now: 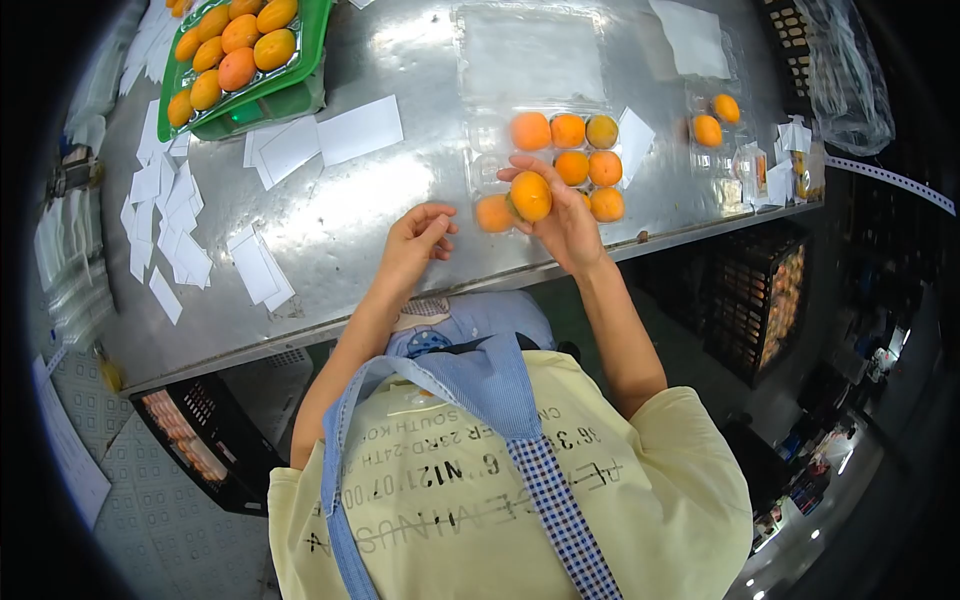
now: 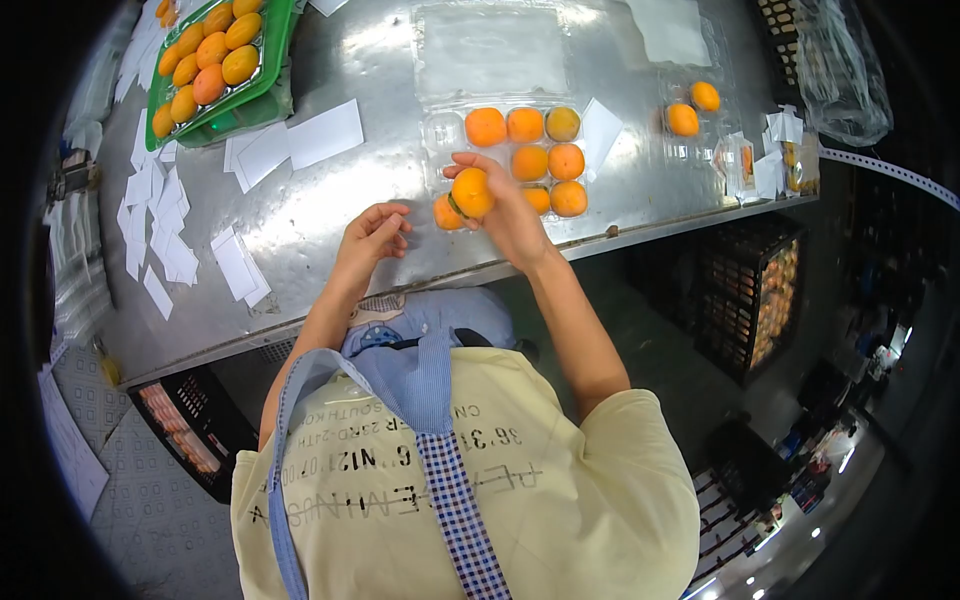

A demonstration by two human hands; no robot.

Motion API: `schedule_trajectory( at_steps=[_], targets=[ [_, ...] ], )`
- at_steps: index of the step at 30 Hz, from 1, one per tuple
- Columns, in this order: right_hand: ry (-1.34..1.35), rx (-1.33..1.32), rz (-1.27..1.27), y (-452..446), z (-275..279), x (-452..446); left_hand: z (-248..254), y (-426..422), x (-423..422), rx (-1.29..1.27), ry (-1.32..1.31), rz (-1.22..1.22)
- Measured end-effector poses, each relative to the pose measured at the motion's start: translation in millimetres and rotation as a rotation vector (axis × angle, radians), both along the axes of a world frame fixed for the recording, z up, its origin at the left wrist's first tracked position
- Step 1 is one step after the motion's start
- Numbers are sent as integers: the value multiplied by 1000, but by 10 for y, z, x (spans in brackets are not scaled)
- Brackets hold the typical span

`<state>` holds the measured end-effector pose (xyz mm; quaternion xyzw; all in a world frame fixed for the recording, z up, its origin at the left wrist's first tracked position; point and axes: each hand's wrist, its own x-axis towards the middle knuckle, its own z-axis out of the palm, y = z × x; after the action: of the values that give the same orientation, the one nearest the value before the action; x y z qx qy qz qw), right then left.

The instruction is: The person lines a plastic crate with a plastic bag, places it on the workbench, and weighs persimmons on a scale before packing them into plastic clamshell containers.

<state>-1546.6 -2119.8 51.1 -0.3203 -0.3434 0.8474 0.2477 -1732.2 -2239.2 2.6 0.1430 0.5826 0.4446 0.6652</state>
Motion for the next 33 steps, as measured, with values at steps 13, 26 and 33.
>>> schedule_trajectory(
  at_steps=[13,26,33],
  targets=[
    [-438,271,21,-427,-67,-5,-3,-88,-87,21,-13,-88],
    [-454,118,-252,-513,-41,342,-388,127,147,84,60,-118],
    [-1053,1153,-63,1003,-59,938,-437,289,464,56,145,-42]
  ],
)
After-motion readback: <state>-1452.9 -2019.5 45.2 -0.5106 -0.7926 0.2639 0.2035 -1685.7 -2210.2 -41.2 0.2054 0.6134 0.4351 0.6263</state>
